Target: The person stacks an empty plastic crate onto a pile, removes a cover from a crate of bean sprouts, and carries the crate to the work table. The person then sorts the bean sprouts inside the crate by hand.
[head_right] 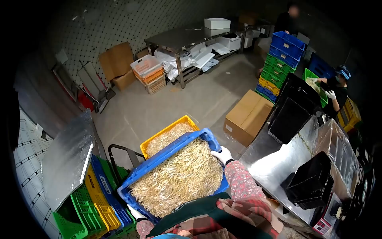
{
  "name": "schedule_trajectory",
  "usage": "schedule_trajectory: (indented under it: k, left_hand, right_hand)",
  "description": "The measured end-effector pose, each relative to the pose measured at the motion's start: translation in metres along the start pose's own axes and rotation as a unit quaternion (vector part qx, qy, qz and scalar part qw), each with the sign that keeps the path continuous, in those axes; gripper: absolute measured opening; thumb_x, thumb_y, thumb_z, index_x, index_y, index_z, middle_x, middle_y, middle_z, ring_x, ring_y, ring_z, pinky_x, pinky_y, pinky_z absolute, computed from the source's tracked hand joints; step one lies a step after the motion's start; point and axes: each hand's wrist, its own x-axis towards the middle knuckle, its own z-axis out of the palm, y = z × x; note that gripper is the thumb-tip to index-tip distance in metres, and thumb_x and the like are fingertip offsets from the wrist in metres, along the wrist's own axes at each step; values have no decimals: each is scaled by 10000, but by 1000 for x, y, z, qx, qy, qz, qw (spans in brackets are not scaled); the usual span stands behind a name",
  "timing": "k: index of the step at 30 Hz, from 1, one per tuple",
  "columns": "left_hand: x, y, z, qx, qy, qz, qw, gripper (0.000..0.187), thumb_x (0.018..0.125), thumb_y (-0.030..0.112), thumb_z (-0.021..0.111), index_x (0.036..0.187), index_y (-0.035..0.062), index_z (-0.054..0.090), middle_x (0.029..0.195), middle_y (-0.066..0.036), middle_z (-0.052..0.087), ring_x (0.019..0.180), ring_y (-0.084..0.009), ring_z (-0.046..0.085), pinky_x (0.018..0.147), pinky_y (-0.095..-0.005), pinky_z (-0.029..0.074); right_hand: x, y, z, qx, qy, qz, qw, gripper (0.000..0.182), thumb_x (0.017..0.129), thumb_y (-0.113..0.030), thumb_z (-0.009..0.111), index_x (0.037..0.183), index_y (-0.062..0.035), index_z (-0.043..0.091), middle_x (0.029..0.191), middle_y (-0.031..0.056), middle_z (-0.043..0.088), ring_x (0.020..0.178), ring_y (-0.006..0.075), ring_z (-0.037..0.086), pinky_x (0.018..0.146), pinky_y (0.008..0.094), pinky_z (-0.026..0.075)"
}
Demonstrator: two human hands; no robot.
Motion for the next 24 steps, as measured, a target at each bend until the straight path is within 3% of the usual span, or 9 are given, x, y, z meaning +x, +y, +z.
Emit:
schedule_trajectory:
  k: [3,4,7,9,10,12,19,22,24]
  left_hand:
    - [-37,-6,8,86,183,33,979,743,933,616,371,1402,45,450,1409,-94,482,1252,-306,474,1067,-427,358]
    - [-61,-6,14,-2,76,41,996,716,941,603,372,1382,47,472,1387,-85,501,1224,-302,493,1059,-434,367]
    - [-101,-25,-27,-13,116,56,992,696,940,599,383,1373,64,484,1369,-70,517,1204,-298,507,1044,-440,386]
    - [-125,-31,-16,-95,33,69,993,676,928,586,432,1343,58,514,1317,-78,560,1152,-284,551,1029,-417,411]
    - [-167,-20,18,-81,97,44,991,662,925,580,448,1305,46,546,1267,-77,592,1118,-271,571,1011,-393,425]
    - [-175,-60,-31,2,188,160,969,638,932,573,456,1261,40,578,1199,-63,623,1080,-242,583,981,-370,440]
    - [-228,-117,-76,-125,289,72,946,553,977,506,423,1242,45,574,1168,-95,633,1031,-235,611,905,-384,498]
    - [-254,-139,-82,-79,377,84,919,483,973,519,429,1090,102,644,872,-16,671,630,-125,597,545,-265,487]
    - [-266,-154,-85,-90,410,100,902,426,963,526,445,977,138,622,789,12,611,587,-113,535,519,-262,434]
  right_hand:
    - [7,-4,2,11,-41,-7,999,553,705,-447,773,1083,-59,657,1045,135,689,998,275,636,904,368,463]
    - [11,-2,4,12,-61,-7,998,546,707,-437,774,1082,-58,659,1042,135,690,995,274,637,906,366,462]
    - [-6,2,5,-9,-85,-6,996,526,711,-414,780,1086,-64,663,1034,115,694,989,259,638,909,362,462]
    - [7,20,11,66,-113,-12,991,463,724,-293,799,1078,-29,660,1004,84,699,925,198,641,863,340,487]
    - [4,21,7,73,-138,-1,988,433,733,-244,800,1073,-15,660,996,75,699,903,174,638,846,331,495]
    - [2,20,6,133,-167,18,977,408,744,-183,794,1076,6,654,984,76,698,876,152,635,825,320,504]
    - [14,32,39,43,-244,-21,969,453,745,-195,801,1124,-7,637,1043,81,690,939,173,632,880,313,478]
    - [20,28,55,14,-272,-43,961,447,754,-232,801,1104,-3,643,1030,75,692,928,174,630,872,306,477]
    - [30,31,66,-10,-296,-89,951,441,756,-244,804,1088,2,651,1019,68,695,910,166,628,865,297,475]
